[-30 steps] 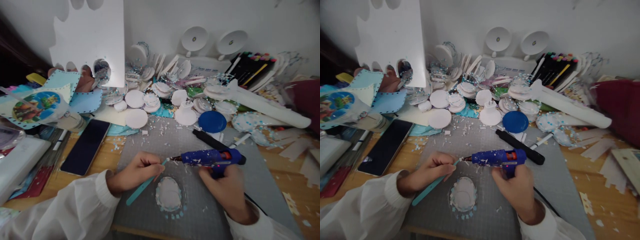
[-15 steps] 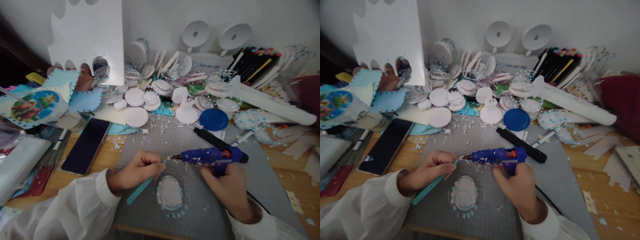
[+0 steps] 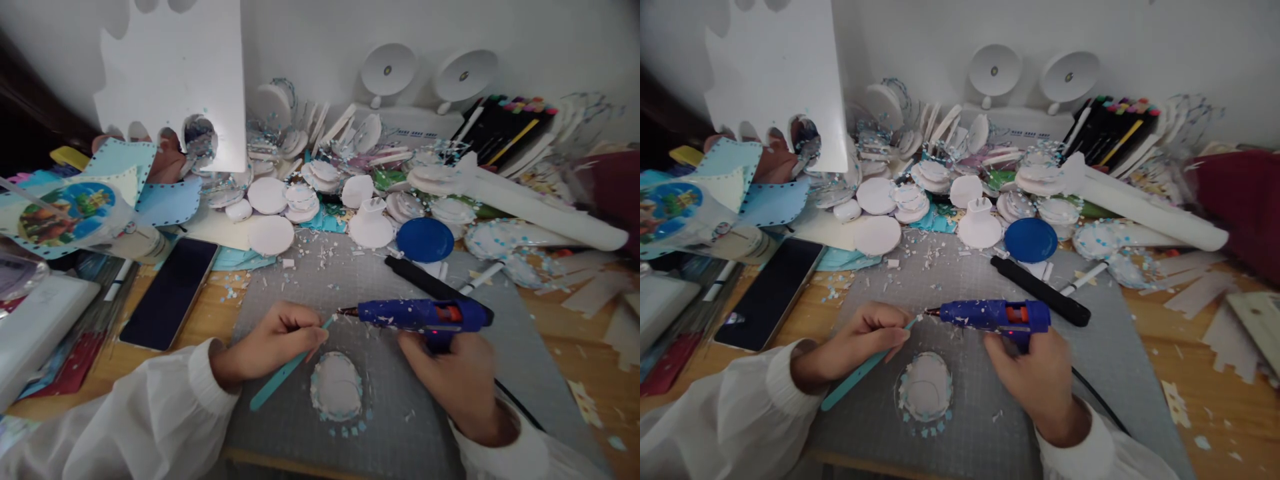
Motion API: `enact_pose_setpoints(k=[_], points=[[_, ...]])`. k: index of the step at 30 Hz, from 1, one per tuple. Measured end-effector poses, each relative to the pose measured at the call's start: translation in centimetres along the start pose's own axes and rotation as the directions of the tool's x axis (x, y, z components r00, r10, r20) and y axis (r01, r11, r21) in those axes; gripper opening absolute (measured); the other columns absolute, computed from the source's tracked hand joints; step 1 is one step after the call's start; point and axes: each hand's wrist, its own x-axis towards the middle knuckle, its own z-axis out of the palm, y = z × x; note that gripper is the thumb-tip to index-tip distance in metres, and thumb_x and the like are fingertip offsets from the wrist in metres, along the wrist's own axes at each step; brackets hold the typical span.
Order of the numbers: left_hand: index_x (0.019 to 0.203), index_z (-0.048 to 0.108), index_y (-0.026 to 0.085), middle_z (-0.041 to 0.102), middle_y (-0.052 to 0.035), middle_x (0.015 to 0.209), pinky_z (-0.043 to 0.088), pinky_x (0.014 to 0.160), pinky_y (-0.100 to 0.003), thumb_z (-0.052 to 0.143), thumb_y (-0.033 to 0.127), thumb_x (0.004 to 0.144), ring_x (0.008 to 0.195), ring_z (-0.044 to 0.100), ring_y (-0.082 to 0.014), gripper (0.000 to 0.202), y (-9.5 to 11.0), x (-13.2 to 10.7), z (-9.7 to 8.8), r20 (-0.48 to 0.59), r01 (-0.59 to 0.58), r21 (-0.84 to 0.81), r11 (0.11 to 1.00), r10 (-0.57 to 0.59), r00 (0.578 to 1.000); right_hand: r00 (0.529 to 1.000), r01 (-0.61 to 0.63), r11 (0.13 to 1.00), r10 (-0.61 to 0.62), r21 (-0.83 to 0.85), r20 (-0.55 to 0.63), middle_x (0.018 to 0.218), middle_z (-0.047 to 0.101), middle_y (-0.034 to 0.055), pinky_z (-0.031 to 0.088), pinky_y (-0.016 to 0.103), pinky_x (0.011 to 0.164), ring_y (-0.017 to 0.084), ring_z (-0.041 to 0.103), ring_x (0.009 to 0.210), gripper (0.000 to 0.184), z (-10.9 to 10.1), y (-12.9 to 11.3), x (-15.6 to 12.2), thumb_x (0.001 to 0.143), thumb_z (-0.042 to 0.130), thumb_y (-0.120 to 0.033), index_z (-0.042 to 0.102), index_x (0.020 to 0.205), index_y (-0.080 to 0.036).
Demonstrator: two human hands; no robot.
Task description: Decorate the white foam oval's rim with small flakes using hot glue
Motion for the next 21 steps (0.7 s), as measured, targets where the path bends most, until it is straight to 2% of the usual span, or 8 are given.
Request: enact_pose_setpoints(k=[5, 8, 11, 13, 14, 17, 19, 21], points=[[0.049, 0.048, 0.016, 0.042, 0.0015, 0.051, 0.028, 0.05, -0.024, 0.053, 0.037, 0.085, 0.051, 0.037, -0.0098, 0.042, 0.0, 0.0, 0.1, -0.023, -0.007, -0.011, 1.0, 0.007, 1.0, 0.982, -0.121, 0.993, 0.12, 0.003, -0.144, 0.041, 0.048, 0.0009, 0.035, 0.03, 0.043, 0.02, 0.052, 0.04, 0.035, -0.5, 0.7, 0.4, 0.072, 0.064, -0.049, 0.051, 0.052, -0.022], [0.048, 0.049, 0.015, 0.043, 0.0018, 0.05, 0.027, 0.049, -0.024, 0.054, 0.037, 0.083, 0.05, 0.037, -0.0096, 0.041, 0.0, 0.0, 0.2, -0.054, 0.008, -0.055, 0.998, -0.011, 0.998, 0.926, -0.197, 0.98, 0.187, 0.001, -0.327, 0.055, 0.058, 0.0073, 0.038, 0.034, 0.049, 0.025, 0.059, 0.052, 0.031, -1.8, 2.1, 0.7, 0.07, 0.069, -0.049, 0.062, 0.07, -0.018], [0.048, 0.052, 0.014, 0.043, 0.002, 0.049, 0.026, 0.049, -0.024, 0.057, 0.037, 0.081, 0.048, 0.035, -0.0092, 0.04, 0.1, 0.1, 0.4, -0.108, 0.029, -0.147, 0.989, -0.045, 0.993, 0.842, -0.197, 0.972, 0.1, -0.131, -0.529, 0.052, 0.052, 0.0045, 0.032, 0.035, 0.045, 0.022, 0.051, 0.045, 0.03, -3.9, 4.7, 0.8, 0.065, 0.071, -0.05, 0.064, 0.075, -0.022], [0.049, 0.056, 0.014, 0.047, 0.0011, 0.05, 0.031, 0.052, -0.024, 0.059, 0.037, 0.08, 0.051, 0.04, -0.0101, 0.039, 0.2, 0.2, 0.5, -0.155, 0.008, -0.238, 0.971, -0.046, 0.987, 0.825, -0.147, 0.962, -0.008, -0.229, -0.565, 0.045, 0.047, 0.0019, 0.027, 0.036, 0.04, 0.018, 0.043, 0.036, 0.03, -5.1, 6.8, 0.7, 0.061, 0.07, -0.056, 0.062, 0.064, -0.028], [0.051, 0.058, 0.014, 0.051, -0.0003, 0.054, 0.037, 0.058, -0.024, 0.059, 0.037, 0.08, 0.056, 0.046, -0.0114, 0.038, 0.3, 0.3, 0.5, -0.175, -0.015, -0.295, 0.955, -0.039, 0.984, 0.788, -0.108, 0.965, -0.065, -0.241, -0.612, 0.042, 0.045, 0.0017, 0.024, 0.036, 0.04, 0.017, 0.041, 0.034, 0.032, -5.6, 7.8, 0.6, 0.062, 0.067, -0.061, 0.058, 0.058, -0.03], [0.057, 0.062, 0.014, 0.064, -0.0051, 0.072, 0.042, 0.092, -0.029, 0.058, 0.035, 0.084, 0.091, 0.061, -0.02, 0.034, 0.4, 0.5, 0.4, -0.165, -0.089, -0.508, 0.857, 0.004, 0.986, 0.802, 0.056, 0.95, -0.227, -0.308, -0.553, 0.035, 0.043, 0.0019, 0.019, 0.038, 0.039, 0.016, 0.039, 0.028, 0.038, -6.4, 10.2, 0.2, 0.058, 0.064, -0.067, 0.048, 0.047, -0.034], [0.061, 0.064, 0.015, 0.068, -0.0059, 0.081, 0.034, 0.108, -0.035, 0.056, 0.034, 0.087, 0.117, 0.056, -0.0249, 0.033, 0.4, 0.6, 0.3, -0.112, -0.101, -0.641, 0.761, 0.037, 0.993, 0.844, 0.097, 0.928, -0.269, -0.361, -0.464, 0.035, 0.044, 0.0018, 0.018, 0.039, 0.038, 0.015, 0.036, 0.026, 0.037, -6.5, 11.0, -0.5, 0.058, 0.064, -0.065, 0.047, 0.046, -0.034], [0.063, 0.064, 0.016, 0.068, -0.0053, 0.08, 0.029, 0.114, -0.039, 0.055, 0.032, 0.088, 0.128, 0.049, -0.0265, 0.031, 0.4, 0.6, 0.2, -0.074, -0.092, -0.729, 0.678, 0.056, 0.996, 0.872, 0.091, 0.927, -0.25, -0.364, -0.42, 0.033, 0.041, 0.0009, 0.019, 0.038, 0.037, 0.015, 0.035, 0.025, 0.036, -6.5, 11.2, -1.3, 0.057, 0.067, -0.06, 0.046, 0.043, -0.034]])
